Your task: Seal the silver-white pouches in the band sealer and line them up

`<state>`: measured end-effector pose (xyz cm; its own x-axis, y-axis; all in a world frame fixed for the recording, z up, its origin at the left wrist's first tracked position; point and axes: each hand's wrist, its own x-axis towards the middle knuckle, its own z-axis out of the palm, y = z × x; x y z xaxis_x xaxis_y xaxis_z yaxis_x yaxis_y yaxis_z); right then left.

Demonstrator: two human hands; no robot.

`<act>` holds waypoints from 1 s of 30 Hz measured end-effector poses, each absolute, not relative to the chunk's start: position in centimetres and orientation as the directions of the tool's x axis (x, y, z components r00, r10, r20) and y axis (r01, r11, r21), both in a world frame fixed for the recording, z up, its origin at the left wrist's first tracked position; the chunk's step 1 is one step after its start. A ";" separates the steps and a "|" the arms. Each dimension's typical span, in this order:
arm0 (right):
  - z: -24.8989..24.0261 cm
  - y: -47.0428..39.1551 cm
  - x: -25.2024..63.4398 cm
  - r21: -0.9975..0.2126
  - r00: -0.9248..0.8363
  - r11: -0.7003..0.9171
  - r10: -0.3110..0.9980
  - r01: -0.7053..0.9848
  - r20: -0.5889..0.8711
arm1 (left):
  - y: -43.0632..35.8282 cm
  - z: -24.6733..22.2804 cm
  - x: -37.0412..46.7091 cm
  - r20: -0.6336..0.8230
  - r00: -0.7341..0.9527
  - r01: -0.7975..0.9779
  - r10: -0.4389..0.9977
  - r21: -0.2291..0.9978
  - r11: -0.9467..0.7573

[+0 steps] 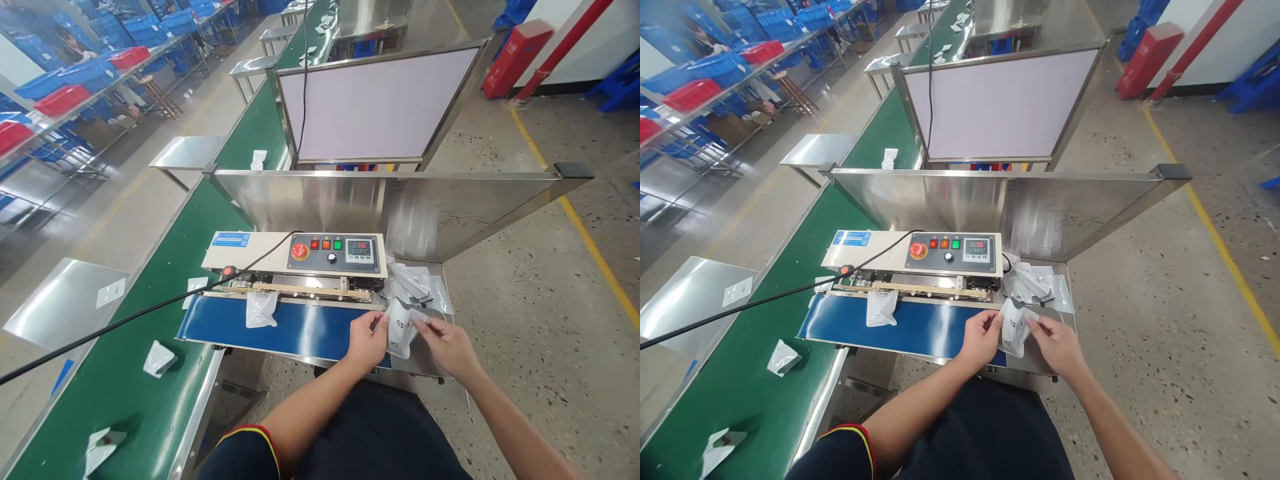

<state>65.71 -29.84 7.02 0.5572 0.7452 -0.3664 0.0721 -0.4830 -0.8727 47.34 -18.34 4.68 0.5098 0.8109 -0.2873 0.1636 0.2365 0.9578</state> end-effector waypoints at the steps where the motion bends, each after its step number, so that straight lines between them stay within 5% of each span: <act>1: 6.2 -29.8 65.2 -0.864 0.594 -0.504 0.696 0.002 -0.404 | -18.3 4.4 47.3 -0.358 0.474 0.169 0.805 0.934 0.316; 5: 4.3 -27.4 63.9 -0.787 0.536 -0.533 0.586 -0.311 -0.608 | -17.5 3.6 47.6 -0.601 0.285 0.090 0.747 0.793 0.603; 9: 4.5 -24.1 63.9 -0.761 0.470 -0.587 0.607 -0.278 -0.640 | -15.9 3.6 46.6 -0.643 0.191 -0.045 0.741 0.749 0.661; 14: 4.9 -22.3 69.7 -0.657 0.615 -0.736 0.596 0.164 -0.515 | -14.3 4.2 42.7 -0.563 0.071 -0.044 0.824 0.823 0.566; 19: 3.5 -20.9 75.7 -0.225 0.612 -0.748 0.647 0.624 -0.455 | -16.0 5.6 39.1 -0.138 -0.155 0.161 0.978 0.973 0.163; 25: 6.4 -18.9 77.4 -0.308 0.444 -0.583 0.793 0.752 -0.416 | -18.1 7.5 43.6 0.177 0.372 0.158 0.911 0.955 -0.250; 30: 14.8 -19.1 77.7 -0.607 0.038 -0.457 0.817 0.650 -0.575 | -16.6 9.3 51.7 0.286 0.615 0.045 0.735 0.918 -0.394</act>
